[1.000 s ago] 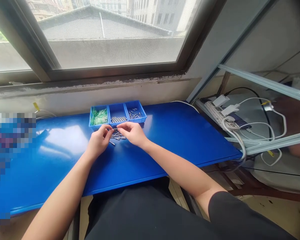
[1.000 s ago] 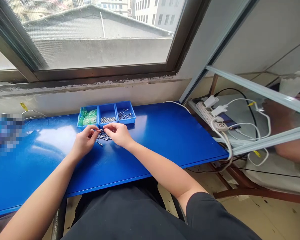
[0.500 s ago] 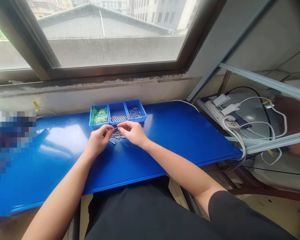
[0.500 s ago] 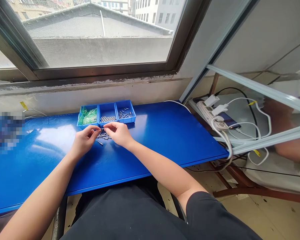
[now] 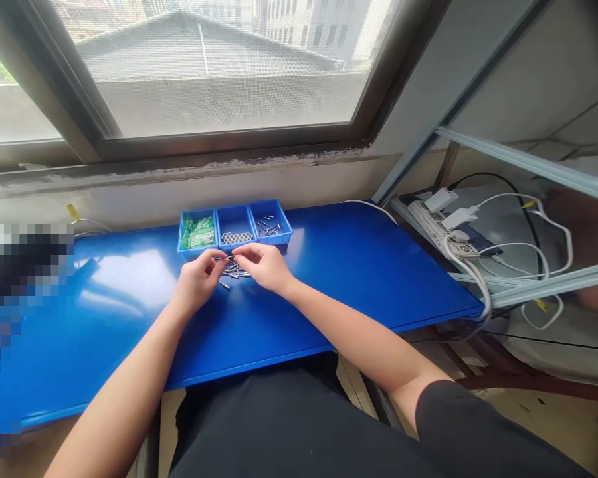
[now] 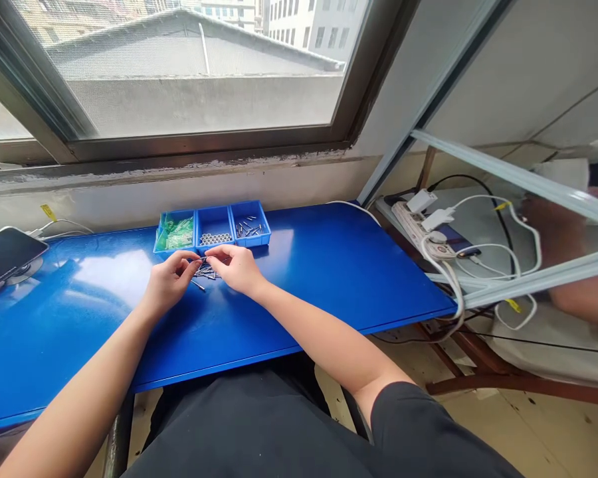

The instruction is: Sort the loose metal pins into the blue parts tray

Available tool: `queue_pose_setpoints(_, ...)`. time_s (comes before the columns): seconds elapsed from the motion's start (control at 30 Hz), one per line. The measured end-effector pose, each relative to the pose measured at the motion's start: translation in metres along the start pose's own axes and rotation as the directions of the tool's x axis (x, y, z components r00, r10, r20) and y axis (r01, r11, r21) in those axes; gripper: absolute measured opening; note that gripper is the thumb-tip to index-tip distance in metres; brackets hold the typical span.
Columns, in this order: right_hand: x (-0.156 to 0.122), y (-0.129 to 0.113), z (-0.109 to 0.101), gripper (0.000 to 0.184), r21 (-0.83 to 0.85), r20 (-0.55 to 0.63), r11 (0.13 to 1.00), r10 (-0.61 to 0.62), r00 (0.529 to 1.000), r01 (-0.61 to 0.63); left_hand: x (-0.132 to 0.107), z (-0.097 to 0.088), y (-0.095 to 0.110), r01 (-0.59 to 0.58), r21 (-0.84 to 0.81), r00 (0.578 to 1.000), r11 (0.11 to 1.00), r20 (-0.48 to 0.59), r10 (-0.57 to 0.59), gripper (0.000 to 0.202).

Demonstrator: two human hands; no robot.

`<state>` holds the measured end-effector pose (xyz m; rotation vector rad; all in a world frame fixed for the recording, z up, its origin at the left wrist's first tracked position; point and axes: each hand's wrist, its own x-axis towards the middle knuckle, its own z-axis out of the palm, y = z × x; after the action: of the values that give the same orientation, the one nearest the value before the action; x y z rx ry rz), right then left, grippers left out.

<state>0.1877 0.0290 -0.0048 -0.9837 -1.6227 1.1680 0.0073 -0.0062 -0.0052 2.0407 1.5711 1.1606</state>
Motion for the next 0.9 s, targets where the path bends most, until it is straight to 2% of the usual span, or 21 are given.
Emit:
queue_pose_setpoints(0.2, -0.0012, -0.0045, -0.0006, 0.016, -0.078, -0.019, 0.995, -0.063, 0.998, 0.061, 0.0005, -0.0018, -0.0012, -0.019, 0.022, 1.0, 1.0, 0.012, 0.019, 0.025)
queue_pose_setpoints(0.43, -0.0002, -0.0009, -0.0003, 0.019, -0.009, -0.002, 0.999, -0.035, 0.999, 0.035, 0.0004, -0.0003, 0.0, -0.016, 0.012, 1.0, 1.0, -0.001, 0.016, 0.023)
queue_pose_setpoints(0.9, -0.0012, -0.0043, -0.0003, 0.018, -0.053, -0.001, 0.997, -0.064, 0.998, 0.064, 0.0012, -0.0009, -0.0008, -0.017, 0.047, 1.0, 0.999, 0.005, 0.016, 0.025)
